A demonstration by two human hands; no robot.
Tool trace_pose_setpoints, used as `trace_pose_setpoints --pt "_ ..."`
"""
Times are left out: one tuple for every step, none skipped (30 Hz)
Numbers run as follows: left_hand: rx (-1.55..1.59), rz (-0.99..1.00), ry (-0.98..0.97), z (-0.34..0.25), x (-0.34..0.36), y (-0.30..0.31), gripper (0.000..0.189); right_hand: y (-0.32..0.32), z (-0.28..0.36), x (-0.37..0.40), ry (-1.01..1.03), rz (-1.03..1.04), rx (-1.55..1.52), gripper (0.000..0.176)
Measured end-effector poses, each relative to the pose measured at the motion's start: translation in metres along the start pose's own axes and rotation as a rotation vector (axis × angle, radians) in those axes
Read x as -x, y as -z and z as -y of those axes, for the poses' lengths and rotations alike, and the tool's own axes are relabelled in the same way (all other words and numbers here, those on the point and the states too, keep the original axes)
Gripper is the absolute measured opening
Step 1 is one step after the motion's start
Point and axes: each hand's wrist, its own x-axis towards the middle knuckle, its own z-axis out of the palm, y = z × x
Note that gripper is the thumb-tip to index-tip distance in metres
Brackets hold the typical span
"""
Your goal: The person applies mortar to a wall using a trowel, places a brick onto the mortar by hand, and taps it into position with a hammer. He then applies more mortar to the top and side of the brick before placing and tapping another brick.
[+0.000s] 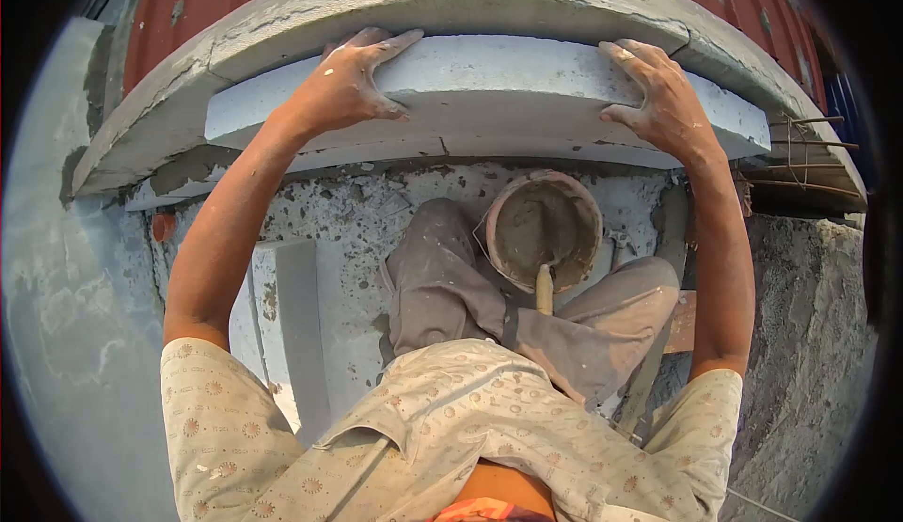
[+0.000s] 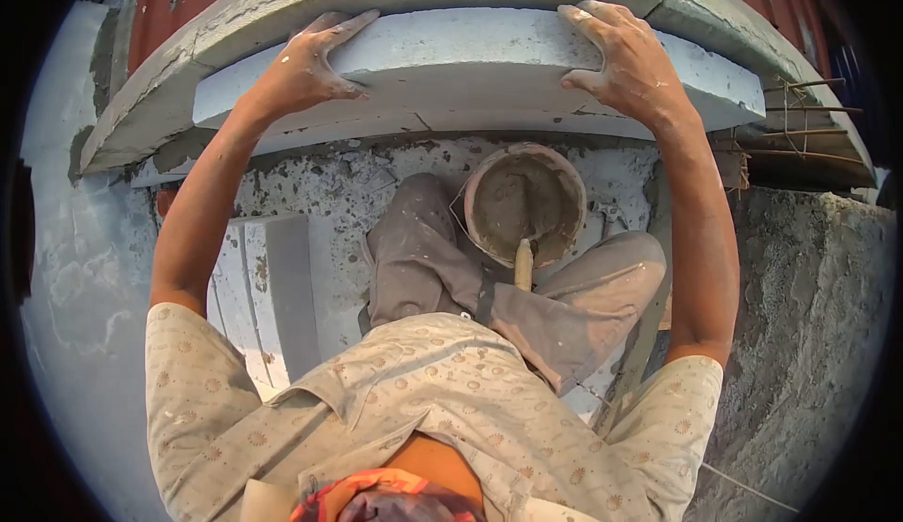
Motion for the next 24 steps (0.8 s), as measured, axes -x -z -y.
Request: trace_pose_setpoints --pt "0.001 -0.001 0.035 -0.005 0.001 0.004 0.099 0.014 -0.004 0.018 -0.044 -0.13 -0.042 0.057" --pt "0.011 -0.005 0.02 -0.007 0.003 0.0 0.1 0.027 -0.004 0.035 -0.074 -0.269 -0.09 0.044" --pt "0.007 -0.022 0.013 -0.007 0.004 0.001 0.1 0.029 -0.014 0.067 -0.297 -0.347 -0.204 0.033" --pt "-0.008 -0.047 0.012 -0.01 0.005 0.004 0.101 0.02 -0.033 0.111 -0.51 -0.434 -0.327 0.022" --pt "-0.044 -0.091 0.009 -0.015 0.009 0.005 0.097 0.003 -0.05 0.156 -0.678 -0.5 -0.399 0.015" --pt "-0.114 -0.106 -0.002 -0.017 0.01 0.009 0.096 -0.023 -0.067 0.21 -0.829 -0.497 -0.37 0.018" --pt "-0.182 -0.119 -0.012 -0.017 0.013 0.013 0.095 -0.068 -0.092 0.275 -1.081 -0.432 -0.439 0.023" --pt "-0.249 -0.125 -0.021 -0.018 0.017 0.015 0.093 -0.119 -0.106 0.344 -1.162 -0.229 -0.336 0.029" --pt "-0.301 -0.115 0.013 -0.019 0.022 0.016 0.091 -0.159 -0.093 0.388 -1.225 0.004 -0.273 0.034" --pt "-0.31 -0.132 0.067 -0.02 0.026 0.017 0.089 -0.219 -0.089 0.448 -1.176 -0.045 -0.607 0.038" --pt "-0.319 -0.148 0.128 -0.02 0.034 0.016 0.088 -0.252 -0.071 0.476 -1.545 -0.119 -1.309 0.039" --pt "-0.33 -0.162 0.193 -0.016 0.044 0.016 0.087 -0.268 -0.047 0.481 -1.71 -0.093 -1.514 0.038" --pt "-0.395 -0.184 0.262 -0.001 0.058 0.016 0.088 -0.28 -0.029 0.48 -1.742 -0.079 -1.542 0.038" --pt "-0.438 -0.227 0.364 0.01 0.072 0.018 0.09 -0.288 -0.015 0.476 -1.762 -0.07 -1.567 0.038" --pt "-0.48 -0.273 0.468 0.021 0.087 0.021 0.091 -0.296 -0.008 0.474 -1.762 -0.073 -1.58 0.038" --pt "-0.521 -0.321 0.573 0.034 0.104 0.025 0.093 -0.298 -0.006 0.471 -1.752 -0.082 -1.584 0.037" --pt "-0.514 -0.334 0.665 0.054 0.121 0.029 0.11 -0.298 -0.003 0.469 -1.739 -0.092 -1.588 0.037" --pt "-0.339 -0.404 0.684 0.073 0.137 0.032 0.116 -0.295 -0.003 0.469 -1.72 -0.108 -1.584 0.037" --pt "-0.161 -0.477 0.701 0.093 0.152 0.034 0.121 -0.292 -0.004 0.47 -1.695 -0.119 -1.576 0.037" --pt "0.022 -0.553 0.716 0.108 0.166 0.035 0.127 -0.286 -0.005 0.471 -1.662 -0.133 -1.56 0.037" --pt "0.13 -0.552 0.716 0.116 0.173 0.037 0.136 -0.278 -0.009 0.471 -1.611 -0.147 -1.537 0.036" --pt "0.22 -0.535 0.732 0.111 0.174 0.04 0.134 -0.269 -0.014 0.47 -1.553 -0.163 -1.506 0.036" --pt "0.152 -0.53 0.693 0.107 0.174 0.04 0.133 -0.258 -0.018 0.469 -1.487 -0.181 -1.472 0.036" --pt "0.159 -0.486 0.66 0.109 0.171 0.04 0.132 -0.243 -0.023 0.465 -1.426 -0.197 -1.387 0.036"
